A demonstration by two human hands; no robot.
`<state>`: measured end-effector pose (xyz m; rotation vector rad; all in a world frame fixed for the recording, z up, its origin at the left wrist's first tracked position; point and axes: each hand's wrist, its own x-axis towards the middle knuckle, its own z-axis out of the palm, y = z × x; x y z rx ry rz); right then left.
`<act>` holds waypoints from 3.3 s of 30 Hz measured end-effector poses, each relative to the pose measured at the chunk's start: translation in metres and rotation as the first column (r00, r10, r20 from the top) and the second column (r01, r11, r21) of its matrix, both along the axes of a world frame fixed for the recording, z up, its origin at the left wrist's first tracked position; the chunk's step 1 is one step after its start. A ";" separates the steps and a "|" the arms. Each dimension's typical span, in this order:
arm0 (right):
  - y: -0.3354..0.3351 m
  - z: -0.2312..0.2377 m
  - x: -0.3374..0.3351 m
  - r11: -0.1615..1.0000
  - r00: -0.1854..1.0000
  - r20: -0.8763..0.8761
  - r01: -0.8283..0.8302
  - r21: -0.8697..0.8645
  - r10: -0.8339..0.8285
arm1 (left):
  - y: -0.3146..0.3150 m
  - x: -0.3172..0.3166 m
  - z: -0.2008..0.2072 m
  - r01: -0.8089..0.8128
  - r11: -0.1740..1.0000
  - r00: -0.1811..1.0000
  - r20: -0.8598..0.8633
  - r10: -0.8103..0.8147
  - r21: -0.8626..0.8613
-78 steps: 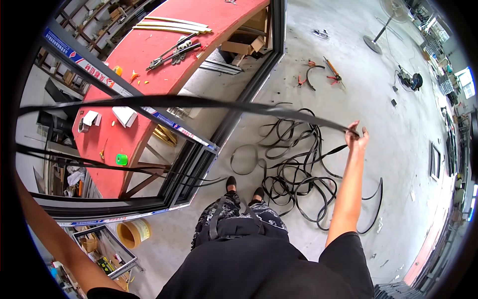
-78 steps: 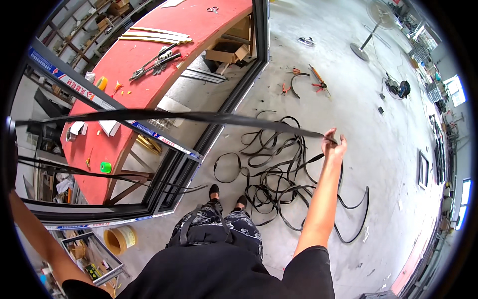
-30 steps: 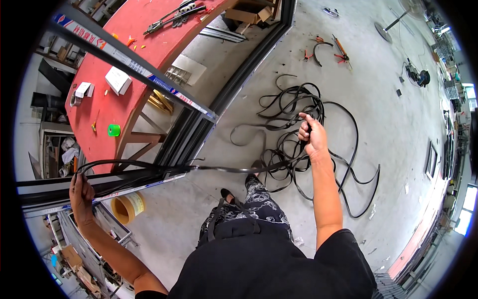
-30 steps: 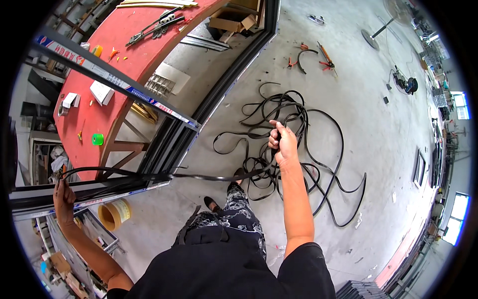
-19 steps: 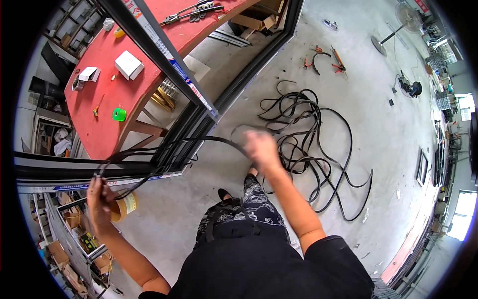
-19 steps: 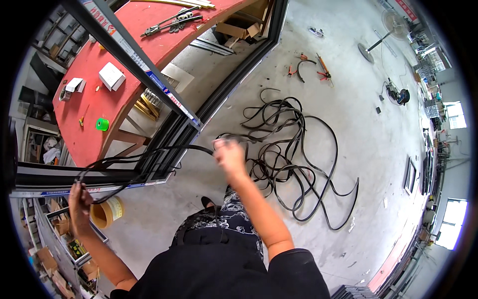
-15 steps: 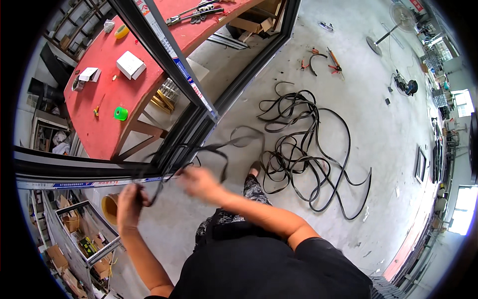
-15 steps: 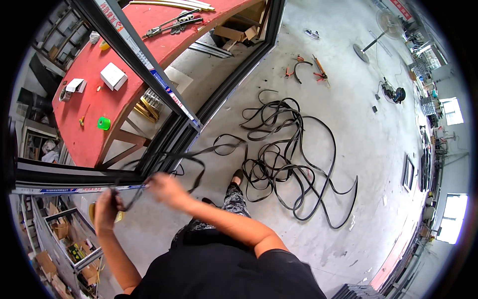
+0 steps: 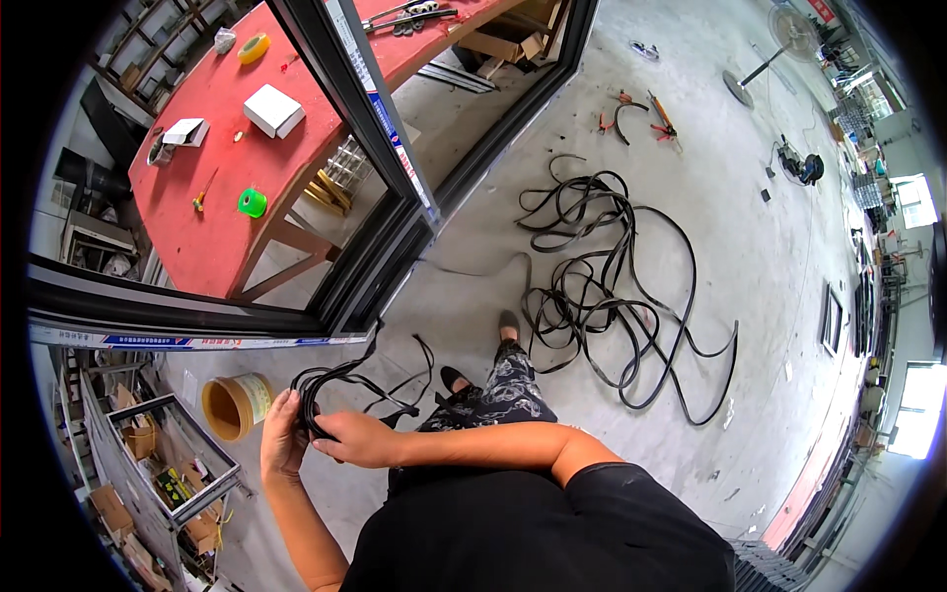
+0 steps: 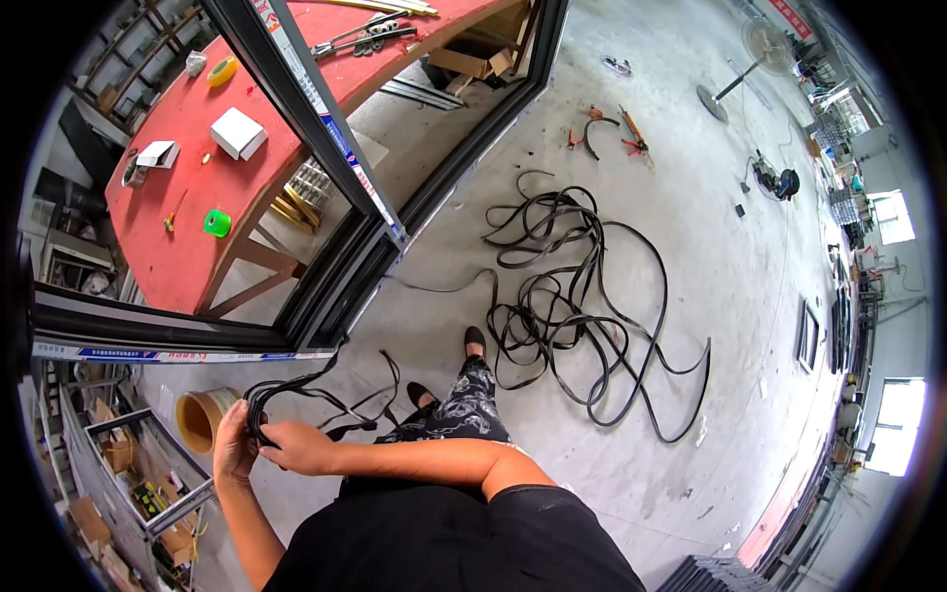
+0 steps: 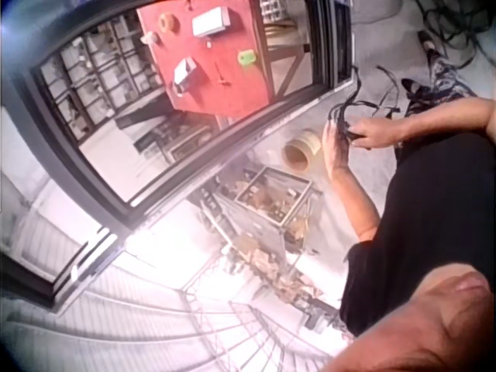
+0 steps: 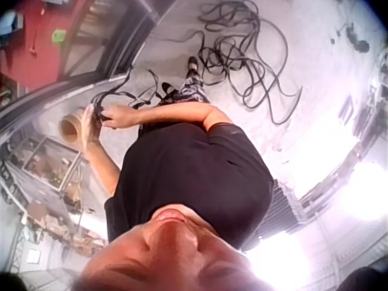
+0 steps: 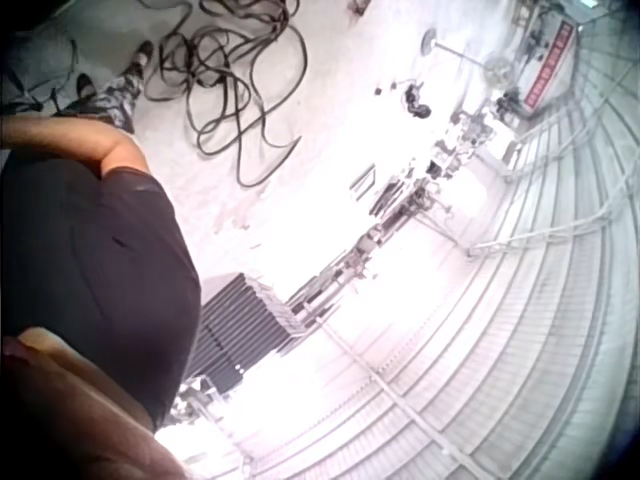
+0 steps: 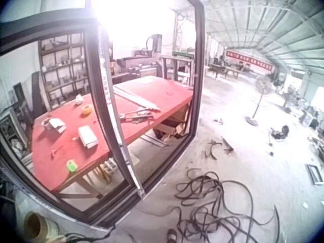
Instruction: The person installs a black rubber seal into the grooves of a metal window frame. They pull the seal from a coil on the floor, press it into the frame tracks by hand, and use scissors to cut the seal to length at the corners.
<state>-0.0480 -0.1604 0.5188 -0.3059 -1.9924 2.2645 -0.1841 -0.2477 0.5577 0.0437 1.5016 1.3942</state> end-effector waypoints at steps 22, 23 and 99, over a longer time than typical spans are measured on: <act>0.189 -0.024 0.088 0.856 0.845 0.143 0.500 0.131 -0.515 | 0.044 -0.014 0.054 -0.167 0.977 0.902 -0.380 0.207 0.135; 0.205 -0.052 0.099 0.796 0.806 0.094 0.548 0.257 -0.585 | 0.054 -0.013 0.064 -0.164 0.980 0.892 -0.408 0.197 0.115; 0.537 -0.127 0.190 0.451 0.507 0.013 0.753 0.480 -0.862 | -0.153 -0.001 -0.029 -0.725 -0.081 0.687 -0.726 -0.022 -0.684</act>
